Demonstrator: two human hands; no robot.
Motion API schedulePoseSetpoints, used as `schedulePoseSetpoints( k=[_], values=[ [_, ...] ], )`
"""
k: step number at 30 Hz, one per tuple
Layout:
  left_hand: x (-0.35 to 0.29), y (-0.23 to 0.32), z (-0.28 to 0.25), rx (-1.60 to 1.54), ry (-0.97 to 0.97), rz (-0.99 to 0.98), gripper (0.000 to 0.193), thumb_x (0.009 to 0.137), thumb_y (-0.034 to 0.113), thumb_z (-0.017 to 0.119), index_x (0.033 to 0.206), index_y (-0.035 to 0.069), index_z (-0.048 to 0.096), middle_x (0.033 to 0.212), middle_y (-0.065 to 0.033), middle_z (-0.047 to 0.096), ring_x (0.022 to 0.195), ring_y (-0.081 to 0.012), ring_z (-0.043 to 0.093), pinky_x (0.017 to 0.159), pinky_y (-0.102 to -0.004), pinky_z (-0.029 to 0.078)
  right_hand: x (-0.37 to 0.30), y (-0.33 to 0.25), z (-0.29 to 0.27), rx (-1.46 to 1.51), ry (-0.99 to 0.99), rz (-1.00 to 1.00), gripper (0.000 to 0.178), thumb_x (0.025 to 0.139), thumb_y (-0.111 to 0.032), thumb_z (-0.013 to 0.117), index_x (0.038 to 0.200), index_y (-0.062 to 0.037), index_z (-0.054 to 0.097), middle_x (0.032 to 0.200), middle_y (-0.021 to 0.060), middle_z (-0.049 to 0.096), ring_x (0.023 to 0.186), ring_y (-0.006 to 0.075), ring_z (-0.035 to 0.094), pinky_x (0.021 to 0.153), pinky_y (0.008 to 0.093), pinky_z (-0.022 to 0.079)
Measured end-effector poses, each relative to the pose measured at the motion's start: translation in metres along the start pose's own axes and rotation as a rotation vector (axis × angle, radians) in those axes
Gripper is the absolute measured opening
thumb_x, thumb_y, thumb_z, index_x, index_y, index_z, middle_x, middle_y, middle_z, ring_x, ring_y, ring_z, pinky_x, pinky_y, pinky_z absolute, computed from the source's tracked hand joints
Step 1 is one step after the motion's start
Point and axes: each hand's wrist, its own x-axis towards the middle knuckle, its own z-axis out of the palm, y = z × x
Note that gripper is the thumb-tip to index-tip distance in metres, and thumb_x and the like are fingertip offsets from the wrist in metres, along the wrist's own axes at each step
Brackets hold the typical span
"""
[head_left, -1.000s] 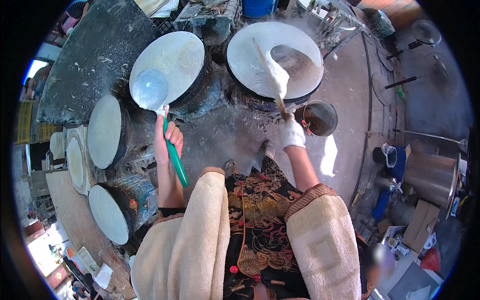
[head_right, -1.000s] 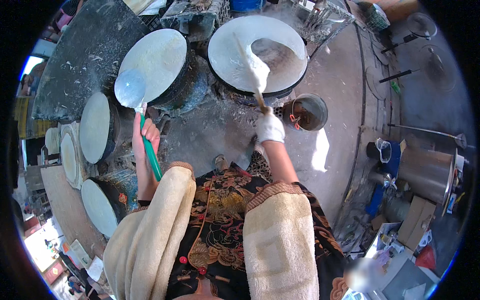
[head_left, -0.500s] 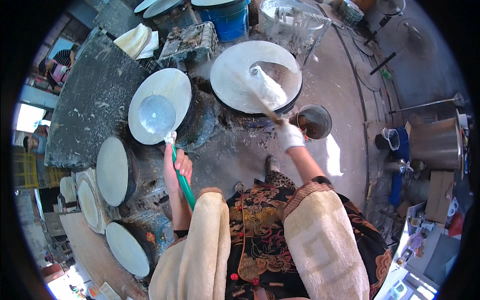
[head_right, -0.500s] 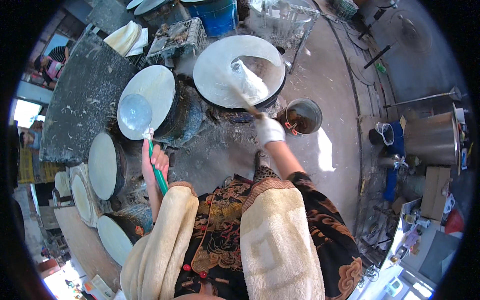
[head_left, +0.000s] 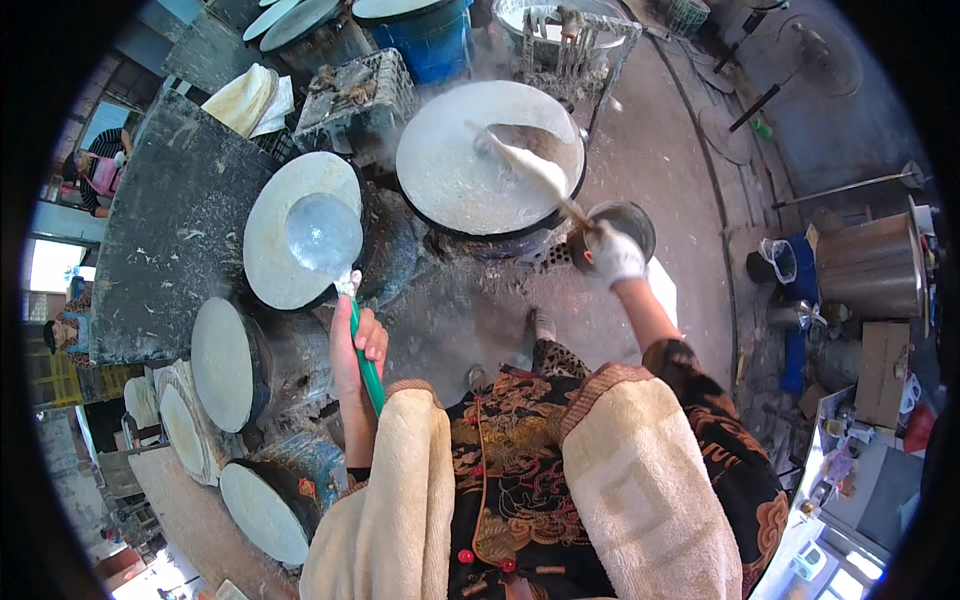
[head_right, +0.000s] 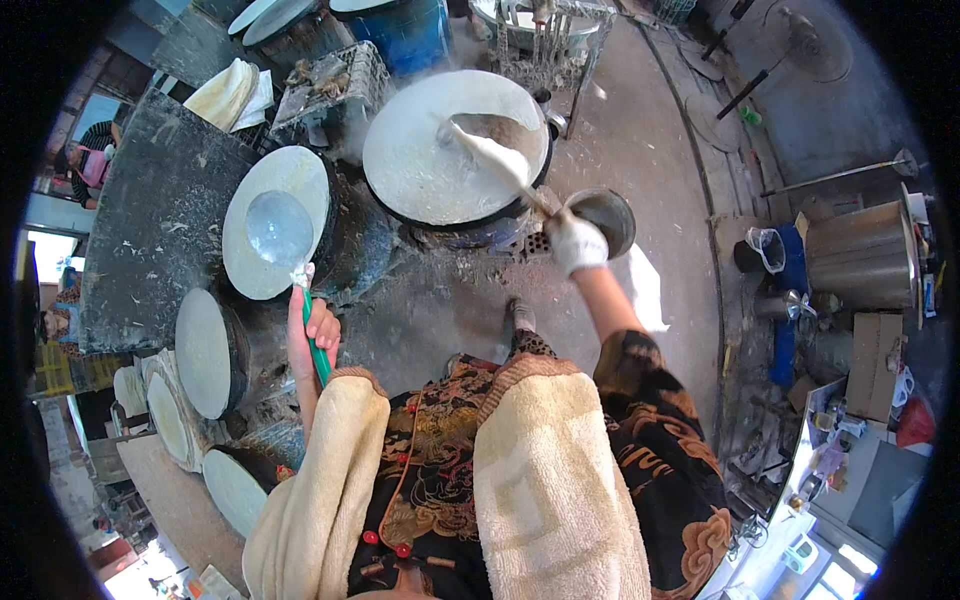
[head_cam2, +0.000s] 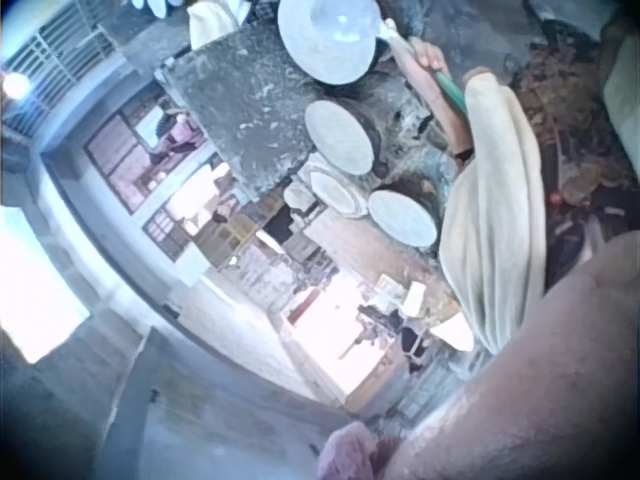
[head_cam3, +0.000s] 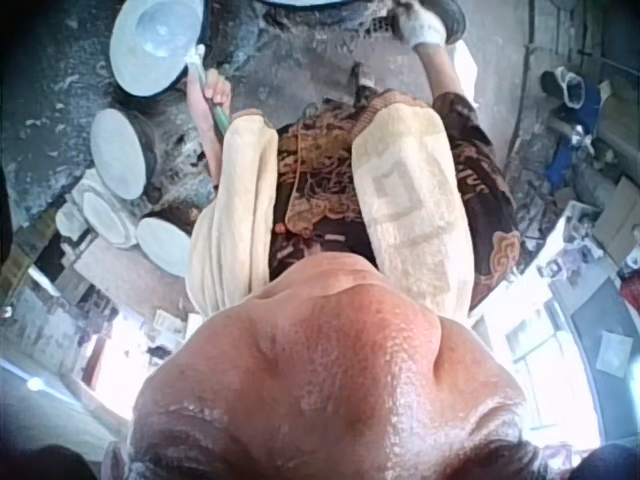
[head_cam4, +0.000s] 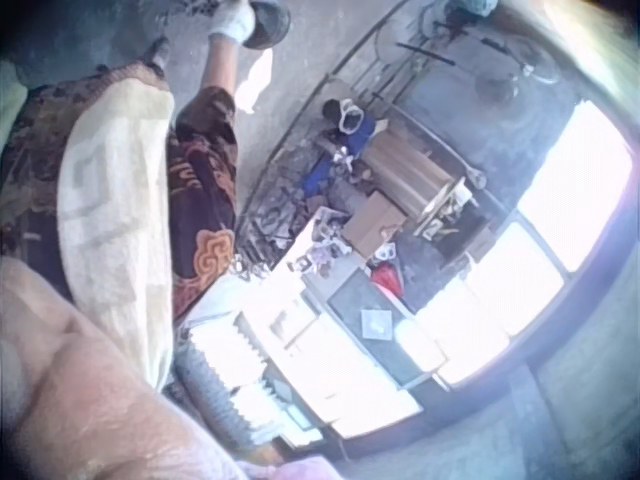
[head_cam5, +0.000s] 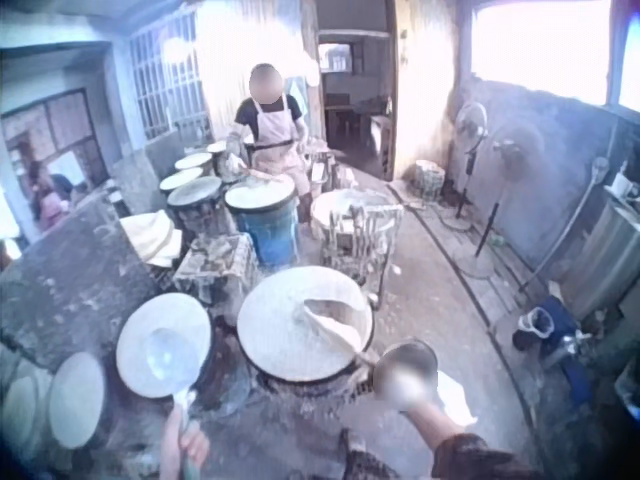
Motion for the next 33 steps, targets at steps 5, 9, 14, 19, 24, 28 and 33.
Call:
schedulePoseSetpoints(
  k=[5, 9, 14, 19, 24, 28, 33],
  values=[
    [0.009, -0.007, 0.009, 0.021, 0.038, -0.002, 0.032, 0.098, 0.029, 0.036, 0.121, 0.007, 0.044, 0.047, 0.0048, 0.033, 0.035, -0.0067, 0.033, 0.034, -0.0198, 0.031, 0.039, -0.027, -0.047, 0.070, 0.016, -0.079, 0.031, 0.086, -0.034, 0.050, 0.100, -0.0093, 0.061, 0.085, 0.0209, 0.063, 0.081, 0.0361, 0.061, 0.073, 0.0433, 0.048],
    [0.011, -0.013, 0.011, 0.028, -0.035, -0.046, 0.032, 0.099, 0.030, 0.035, 0.120, 0.009, 0.045, 0.046, 0.0048, 0.033, 0.035, -0.0066, 0.033, 0.033, -0.0201, 0.031, -0.001, -0.019, -0.028, 0.066, -0.085, -0.136, 0.029, 0.085, -0.033, 0.051, 0.098, -0.0102, 0.063, 0.083, 0.0205, 0.063, 0.079, 0.0367, 0.061, 0.072, 0.0443, 0.048],
    [0.020, -0.021, 0.019, 0.113, 0.008, -0.073, 0.029, 0.098, 0.033, 0.037, 0.109, 0.009, 0.048, 0.048, 0.0042, 0.035, 0.037, -0.0070, 0.035, 0.036, -0.0206, 0.031, 0.056, 0.022, -0.032, 0.055, 0.073, -0.033, 0.030, 0.086, -0.033, 0.049, 0.097, -0.0087, 0.064, 0.081, 0.0212, 0.062, 0.079, 0.0398, 0.060, 0.072, 0.0454, 0.047],
    [0.026, -0.023, 0.025, 0.074, 0.015, -0.094, 0.027, 0.098, 0.033, 0.037, 0.106, 0.010, 0.048, 0.048, 0.0045, 0.035, 0.038, -0.0070, 0.036, 0.037, -0.0211, 0.032, 0.042, 0.010, -0.034, 0.072, 0.034, -0.196, 0.030, 0.084, -0.033, 0.054, 0.097, -0.0090, 0.066, 0.101, 0.0202, 0.060, 0.095, 0.0367, 0.058, 0.081, 0.0411, 0.046],
    [0.034, -0.031, 0.028, 0.097, -0.033, -0.152, 0.022, 0.097, 0.031, 0.039, 0.104, 0.012, 0.048, 0.049, 0.0048, 0.035, 0.039, -0.0069, 0.036, 0.037, -0.0205, 0.032, 0.077, 0.040, -0.027, -0.017, 0.124, 0.069, 0.035, 0.085, -0.036, 0.050, 0.108, -0.0122, 0.062, 0.104, 0.0207, 0.059, 0.094, 0.0391, 0.057, 0.082, 0.0433, 0.046],
    [0.043, -0.039, 0.030, 0.057, -0.015, -0.151, 0.022, 0.097, 0.029, 0.040, 0.105, 0.011, 0.049, 0.049, 0.0049, 0.035, 0.039, -0.0061, 0.037, 0.037, -0.0195, 0.033, 0.123, -0.019, -0.024, 0.107, 0.049, 0.014, 0.037, 0.084, -0.035, 0.052, 0.118, -0.0211, 0.057, 0.108, 0.0197, 0.059, 0.095, 0.0352, 0.059, 0.084, 0.0413, 0.048],
    [0.041, -0.043, 0.017, 0.061, -0.059, -0.230, 0.030, 0.098, 0.030, 0.038, 0.121, 0.012, 0.045, 0.049, 0.0061, 0.032, 0.038, -0.0048, 0.036, 0.035, -0.0194, 0.031, 0.054, -0.021, 0.028, 0.869, 0.253, 0.118, 0.050, 0.088, -0.032, 0.052, 0.127, -0.0019, 0.048, 0.114, 0.0197, 0.060, 0.113, 0.0225, 0.054, 0.096, 0.0298, 0.038]
  ],
)
